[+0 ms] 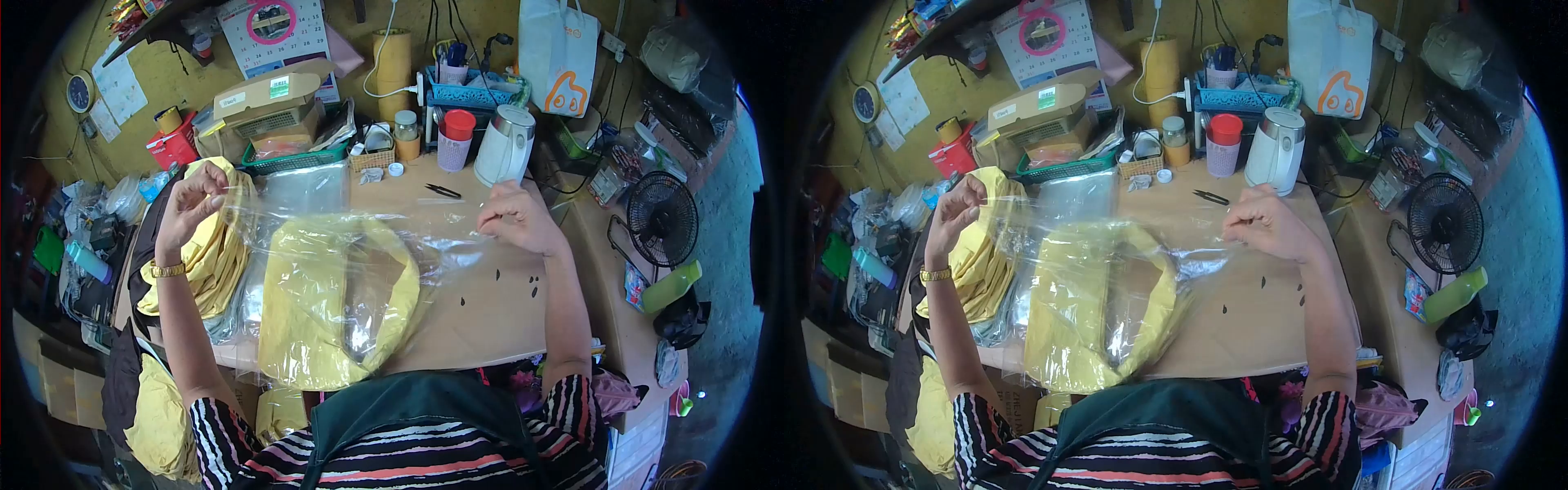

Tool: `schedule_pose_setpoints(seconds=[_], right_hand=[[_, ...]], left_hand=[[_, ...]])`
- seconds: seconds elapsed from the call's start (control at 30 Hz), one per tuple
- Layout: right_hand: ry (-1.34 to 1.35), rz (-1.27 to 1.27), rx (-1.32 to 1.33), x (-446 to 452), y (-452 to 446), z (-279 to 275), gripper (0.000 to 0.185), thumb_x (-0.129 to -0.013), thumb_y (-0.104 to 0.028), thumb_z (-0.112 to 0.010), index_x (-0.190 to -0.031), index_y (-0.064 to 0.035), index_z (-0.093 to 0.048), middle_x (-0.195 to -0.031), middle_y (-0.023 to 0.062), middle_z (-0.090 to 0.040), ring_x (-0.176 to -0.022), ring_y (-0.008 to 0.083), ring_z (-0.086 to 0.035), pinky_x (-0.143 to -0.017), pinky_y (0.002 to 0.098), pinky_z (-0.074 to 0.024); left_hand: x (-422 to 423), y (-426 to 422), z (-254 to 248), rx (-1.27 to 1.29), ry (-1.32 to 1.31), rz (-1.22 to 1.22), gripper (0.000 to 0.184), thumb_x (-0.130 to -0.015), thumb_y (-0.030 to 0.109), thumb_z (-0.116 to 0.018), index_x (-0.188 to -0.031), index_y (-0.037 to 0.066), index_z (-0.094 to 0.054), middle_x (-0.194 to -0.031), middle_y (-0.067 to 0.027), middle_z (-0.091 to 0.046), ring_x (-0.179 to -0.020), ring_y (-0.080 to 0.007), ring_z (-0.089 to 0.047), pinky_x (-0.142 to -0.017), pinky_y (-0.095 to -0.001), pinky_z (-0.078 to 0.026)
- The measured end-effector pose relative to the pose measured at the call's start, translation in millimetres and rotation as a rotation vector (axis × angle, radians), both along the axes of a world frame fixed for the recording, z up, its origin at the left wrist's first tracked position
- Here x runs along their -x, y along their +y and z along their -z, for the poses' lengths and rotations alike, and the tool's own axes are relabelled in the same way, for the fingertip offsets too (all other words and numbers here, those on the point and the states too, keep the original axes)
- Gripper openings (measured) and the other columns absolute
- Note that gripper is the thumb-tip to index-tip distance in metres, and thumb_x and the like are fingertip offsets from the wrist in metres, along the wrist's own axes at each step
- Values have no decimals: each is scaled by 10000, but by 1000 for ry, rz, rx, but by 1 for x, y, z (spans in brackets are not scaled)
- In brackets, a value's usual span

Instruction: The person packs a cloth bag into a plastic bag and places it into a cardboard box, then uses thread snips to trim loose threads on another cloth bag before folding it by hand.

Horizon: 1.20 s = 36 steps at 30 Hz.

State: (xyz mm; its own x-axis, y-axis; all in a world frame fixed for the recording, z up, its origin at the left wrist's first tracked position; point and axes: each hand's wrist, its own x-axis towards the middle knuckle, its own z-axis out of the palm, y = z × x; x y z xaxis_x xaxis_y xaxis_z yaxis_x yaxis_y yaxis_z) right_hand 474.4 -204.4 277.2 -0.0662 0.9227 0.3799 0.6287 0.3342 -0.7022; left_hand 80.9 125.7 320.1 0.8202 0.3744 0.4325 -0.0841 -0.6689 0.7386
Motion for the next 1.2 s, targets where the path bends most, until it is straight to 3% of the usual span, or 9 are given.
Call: schedule_pose_setpoints(seconds=[0.03,0.17,0.3,0.43,0.6,0.63,0.83,0.93,1.2], right_hand=[[-441,201,-35,5,0,-6,173,-746,-191,-743,-721,-52,-643,-726,48,-611,-840,193,-533,-778,323,-407],[-626,325,-217,-9,2,4,189,-708,-177,-770,-738,-54,-629,-756,48,-588,-844,223,-531,-781,333,-404],[-329,357,-137,-16,-10,7,219,-706,-179,-778,-776,-41,-623,-965,68,-594,-919,196,-547,-875,361,-399],[194,148,-294,-30,2,46,214,-740,-186,-762,-752,-80,-576,-1042,88,-546,-1023,203,-533,-885,398,-434],[1278,-249,-535,10,38,78,161,-885,-201,-634,-790,-129,-526,-876,29,-518,-762,130,-525,-774,334,-466],[1503,-388,-565,14,43,80,161,-926,-204,-585,-800,-136,-511,-809,6,-505,-651,98,-498,-726,300,-471],[630,270,-269,115,57,48,79,-893,-54,-611,-971,-44,-604,-684,-69,-452,-551,-1,-375,-509,180,-317],[485,312,-109,127,59,52,141,-837,-35,-697,-968,-20,-649,-642,-70,-477,-573,-12,-402,-517,180,-336],[523,492,-179,90,55,64,86,-858,-19,-651,-794,14,-603,-685,-6,-605,-610,18,-502,-531,214,-407]], left_hand=[[4,-1,-3,20,-2,23,267,-822,232,-733,-787,23,-571,-949,-49,-528,-898,-143,-472,-817,-275,-372],[10,-7,-4,37,-46,55,284,-812,262,-743,-784,39,-570,-975,-47,-518,-906,-138,-460,-810,-275,-372],[13,-5,7,41,-76,62,291,-816,278,-741,-780,63,-548,-1025,-55,-511,-946,-142,-466,-860,-286,-378],[-19,-37,29,380,-554,232,237,-895,293,-649,-866,104,-509,-1363,-167,-435,-1348,-320,-342,-1120,-444,-269],[-65,-55,43,826,-850,699,165,-946,274,-579,-918,123,-517,-779,21,-485,-698,-75,-499,-668,-250,-432],[-77,-83,40,873,-831,240,139,-964,242,-547,-987,111,-508,-618,80,-265,-500,-38,-265,-469,-208,-259],[-145,-179,51,270,35,-64,772,-764,-82,-577,-1442,73,-242,-698,-2,-513,-586,-75,-464,-560,-245,-425],[-164,-185,80,197,-159,7,855,-743,-102,-612,-1470,98,-210,-911,-46,-608,-707,-76,-535,-623,-216,-450],[-128,-175,92,-108,26,-11,510,-707,-71,-589,-1176,116,-518,-830,-65,-516,-839,-228,-540,-838,-369,-389]])
